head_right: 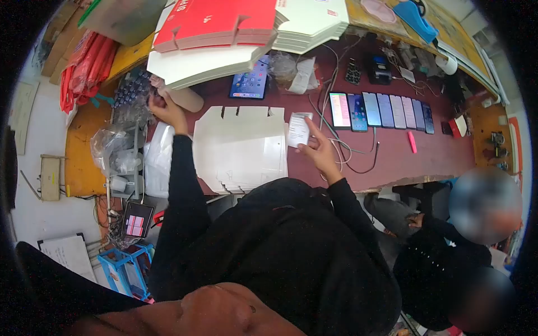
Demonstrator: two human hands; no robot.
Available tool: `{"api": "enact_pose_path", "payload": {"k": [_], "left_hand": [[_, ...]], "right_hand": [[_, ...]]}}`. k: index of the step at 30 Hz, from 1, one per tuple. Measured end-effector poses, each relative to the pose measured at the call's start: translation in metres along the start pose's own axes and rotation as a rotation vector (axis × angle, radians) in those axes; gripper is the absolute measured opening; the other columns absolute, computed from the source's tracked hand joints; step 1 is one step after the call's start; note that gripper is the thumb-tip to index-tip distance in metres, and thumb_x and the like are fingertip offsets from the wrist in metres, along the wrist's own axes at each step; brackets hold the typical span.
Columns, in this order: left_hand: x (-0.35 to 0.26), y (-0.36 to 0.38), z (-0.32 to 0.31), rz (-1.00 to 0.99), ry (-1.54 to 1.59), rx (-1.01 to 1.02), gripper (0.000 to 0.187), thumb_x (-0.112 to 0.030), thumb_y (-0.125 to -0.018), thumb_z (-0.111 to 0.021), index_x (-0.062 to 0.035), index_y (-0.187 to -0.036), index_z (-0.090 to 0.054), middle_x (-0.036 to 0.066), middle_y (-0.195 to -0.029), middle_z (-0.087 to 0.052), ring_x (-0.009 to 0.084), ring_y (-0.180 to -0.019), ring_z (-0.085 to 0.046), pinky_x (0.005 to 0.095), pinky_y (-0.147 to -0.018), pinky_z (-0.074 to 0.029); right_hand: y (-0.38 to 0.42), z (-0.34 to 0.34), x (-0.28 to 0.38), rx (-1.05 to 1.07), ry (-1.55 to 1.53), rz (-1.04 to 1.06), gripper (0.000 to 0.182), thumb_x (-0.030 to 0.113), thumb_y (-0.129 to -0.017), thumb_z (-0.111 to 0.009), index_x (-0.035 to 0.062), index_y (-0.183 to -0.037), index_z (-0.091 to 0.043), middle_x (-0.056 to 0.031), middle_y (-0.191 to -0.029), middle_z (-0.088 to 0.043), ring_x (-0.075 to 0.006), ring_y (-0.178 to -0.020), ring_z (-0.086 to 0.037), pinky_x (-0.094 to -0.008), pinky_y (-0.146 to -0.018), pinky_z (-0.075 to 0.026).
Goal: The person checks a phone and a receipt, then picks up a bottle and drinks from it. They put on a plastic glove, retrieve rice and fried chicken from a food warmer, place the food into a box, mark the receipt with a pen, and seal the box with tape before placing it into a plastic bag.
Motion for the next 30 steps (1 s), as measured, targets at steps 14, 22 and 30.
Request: {"api": "enact_pose_path", "payload": {"k": [14, 22, 30], "left_hand": [[-0.108, 0.227, 0.037, 0.495, 0.326, 1.319, 0.057, 0.005, -0.076, -0.063, -0.0040, -0.130, -0.049, 0.018, -0.133, -0.048, 0.0148, -0.089, -0.062, 0.0237, -0.068, -0.051], [-0.057, 0.232, 0.086, 0.009, -0.340, 1.158, 0.057, -0.008, -0.073, -0.066, -0.0025, -0.128, -0.050, 0.022, -0.129, -0.050, 0.0334, -0.113, -0.054, 0.0363, -0.089, -0.046], [-0.055, 0.238, 0.102, -0.273, -0.670, 1.024, 0.062, -0.033, -0.076, -0.070, -0.0056, -0.128, -0.052, 0.016, -0.128, -0.053, 0.0313, -0.100, -0.049, 0.0400, -0.089, -0.034]], "right_hand": [[-0.015, 0.014, -0.008, 0.185, 0.243, 0.041, 0.063, -0.007, -0.073, -0.057, 0.0042, -0.134, -0.044, -0.0081, -0.128, -0.053, -0.0057, -0.069, -0.055, -0.0244, -0.066, -0.048], [-0.033, 0.347, -0.046, -0.981, 1.184, -0.042, 0.057, 0.009, -0.070, -0.063, -0.0064, -0.122, -0.047, -0.0262, -0.117, -0.054, -0.0395, -0.110, -0.051, -0.0426, -0.092, -0.042], [-0.012, 0.481, -0.095, -1.088, 1.682, -0.400, 0.033, 0.022, -0.087, -0.051, 0.0163, -0.119, -0.051, -0.0181, -0.122, -0.051, -0.0293, -0.118, -0.047, -0.0415, -0.093, -0.043]]}}
Point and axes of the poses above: each hand's wrist, its own y-axis away from the middle knuckle, its own z-axis out of the back of the hand, x = y × z, the point moved 2 cm from there along -y, towards the middle knuckle
